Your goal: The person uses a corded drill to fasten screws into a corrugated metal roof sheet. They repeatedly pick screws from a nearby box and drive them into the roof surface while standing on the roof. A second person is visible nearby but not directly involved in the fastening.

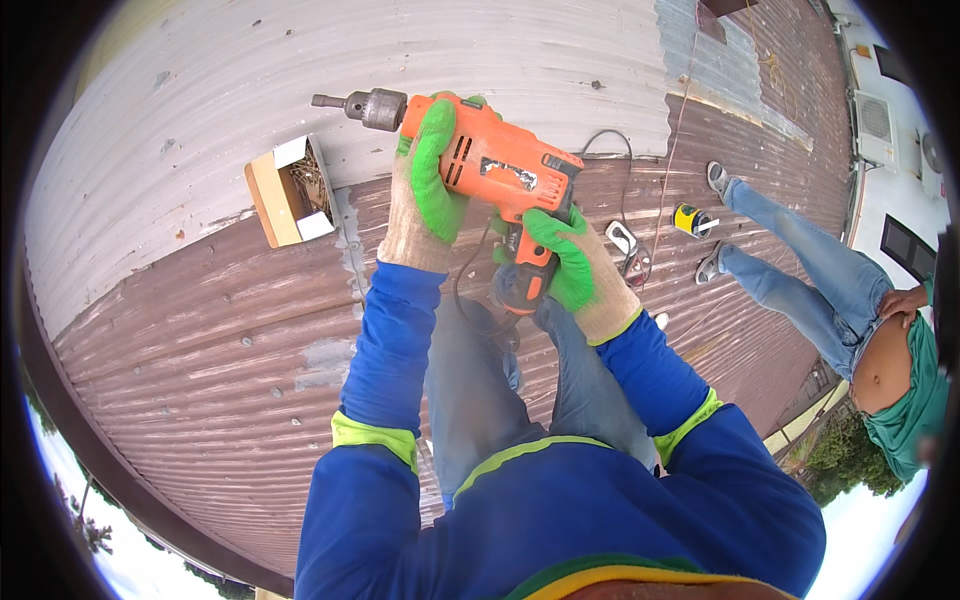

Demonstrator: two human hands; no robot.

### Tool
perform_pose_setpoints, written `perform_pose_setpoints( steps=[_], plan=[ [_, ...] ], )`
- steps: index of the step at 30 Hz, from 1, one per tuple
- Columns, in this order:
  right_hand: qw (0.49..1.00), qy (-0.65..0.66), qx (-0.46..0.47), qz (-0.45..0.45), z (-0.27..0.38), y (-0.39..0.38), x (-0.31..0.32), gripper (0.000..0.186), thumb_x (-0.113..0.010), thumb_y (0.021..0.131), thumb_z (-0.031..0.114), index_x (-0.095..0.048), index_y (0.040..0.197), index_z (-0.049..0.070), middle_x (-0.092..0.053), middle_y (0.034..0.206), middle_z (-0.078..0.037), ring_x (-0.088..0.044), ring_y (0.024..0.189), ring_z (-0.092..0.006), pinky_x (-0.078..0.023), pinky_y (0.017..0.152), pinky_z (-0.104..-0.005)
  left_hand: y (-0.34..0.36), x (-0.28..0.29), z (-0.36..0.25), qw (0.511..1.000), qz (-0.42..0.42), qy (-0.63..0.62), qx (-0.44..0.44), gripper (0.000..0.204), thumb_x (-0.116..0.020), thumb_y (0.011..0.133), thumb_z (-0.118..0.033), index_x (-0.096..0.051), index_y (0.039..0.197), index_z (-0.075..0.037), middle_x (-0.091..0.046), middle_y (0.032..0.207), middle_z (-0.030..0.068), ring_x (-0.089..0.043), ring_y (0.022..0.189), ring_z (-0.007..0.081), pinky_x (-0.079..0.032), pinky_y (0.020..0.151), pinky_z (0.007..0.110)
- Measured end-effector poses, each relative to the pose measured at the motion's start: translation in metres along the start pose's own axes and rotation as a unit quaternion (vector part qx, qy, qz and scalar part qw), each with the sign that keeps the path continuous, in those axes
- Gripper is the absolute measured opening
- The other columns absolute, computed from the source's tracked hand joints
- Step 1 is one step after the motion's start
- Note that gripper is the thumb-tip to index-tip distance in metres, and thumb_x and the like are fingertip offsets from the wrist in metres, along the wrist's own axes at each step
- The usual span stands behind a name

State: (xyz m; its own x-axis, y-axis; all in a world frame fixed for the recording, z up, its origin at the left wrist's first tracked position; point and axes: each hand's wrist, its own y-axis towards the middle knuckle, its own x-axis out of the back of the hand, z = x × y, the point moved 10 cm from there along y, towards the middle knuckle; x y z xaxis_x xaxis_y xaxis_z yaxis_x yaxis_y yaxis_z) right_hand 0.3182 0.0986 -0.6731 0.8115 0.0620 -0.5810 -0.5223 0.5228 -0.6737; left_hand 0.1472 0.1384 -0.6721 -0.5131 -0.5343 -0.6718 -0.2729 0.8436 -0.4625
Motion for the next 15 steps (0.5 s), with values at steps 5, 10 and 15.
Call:
perform_pose_setpoints(
  steps=[5,10,15],
  plan=[
    [0.995,0.023,-0.024,-0.092,0.006,-0.074,0.003,0.040,-0.072,0.103,0.011,-0.061,0.141,0.005,-0.073,0.119,-0.008,-0.072,0.097,-0.0180,-0.062,0.083,-0.0331,-0.058,-0.027,0.004,0.994,-0.083,-0.002,0.073,0.047,-0.077,0.102,-0.032,-0.058,0.137,-0.007,-0.066,0.129,0.0141,-0.067,0.123,0.0293,-0.061,0.102,0.046],
    [0.988,0.007,-0.041,-0.147,0.074,-0.184,-0.026,0.043,-0.075,0.103,0.019,-0.060,0.141,0.006,-0.072,0.116,-0.007,-0.072,0.096,-0.0186,-0.062,0.083,-0.0338,-0.120,-0.114,-0.010,0.986,-0.099,-0.050,0.125,0.047,-0.077,0.102,-0.032,-0.058,0.138,-0.008,-0.065,0.132,0.0136,-0.067,0.124,0.0292,-0.060,0.104,0.047],
    [0.984,0.093,-0.072,-0.135,0.136,-0.254,-0.064,0.051,-0.077,0.102,0.027,-0.057,0.144,0.007,-0.070,0.122,-0.009,-0.072,0.103,-0.0223,-0.063,0.090,-0.0394,-0.137,-0.209,-0.034,0.975,-0.066,-0.124,0.170,0.046,-0.077,0.102,-0.032,-0.058,0.138,-0.010,-0.065,0.134,0.0125,-0.066,0.124,0.0280,-0.059,0.105,0.047]
  ],
)
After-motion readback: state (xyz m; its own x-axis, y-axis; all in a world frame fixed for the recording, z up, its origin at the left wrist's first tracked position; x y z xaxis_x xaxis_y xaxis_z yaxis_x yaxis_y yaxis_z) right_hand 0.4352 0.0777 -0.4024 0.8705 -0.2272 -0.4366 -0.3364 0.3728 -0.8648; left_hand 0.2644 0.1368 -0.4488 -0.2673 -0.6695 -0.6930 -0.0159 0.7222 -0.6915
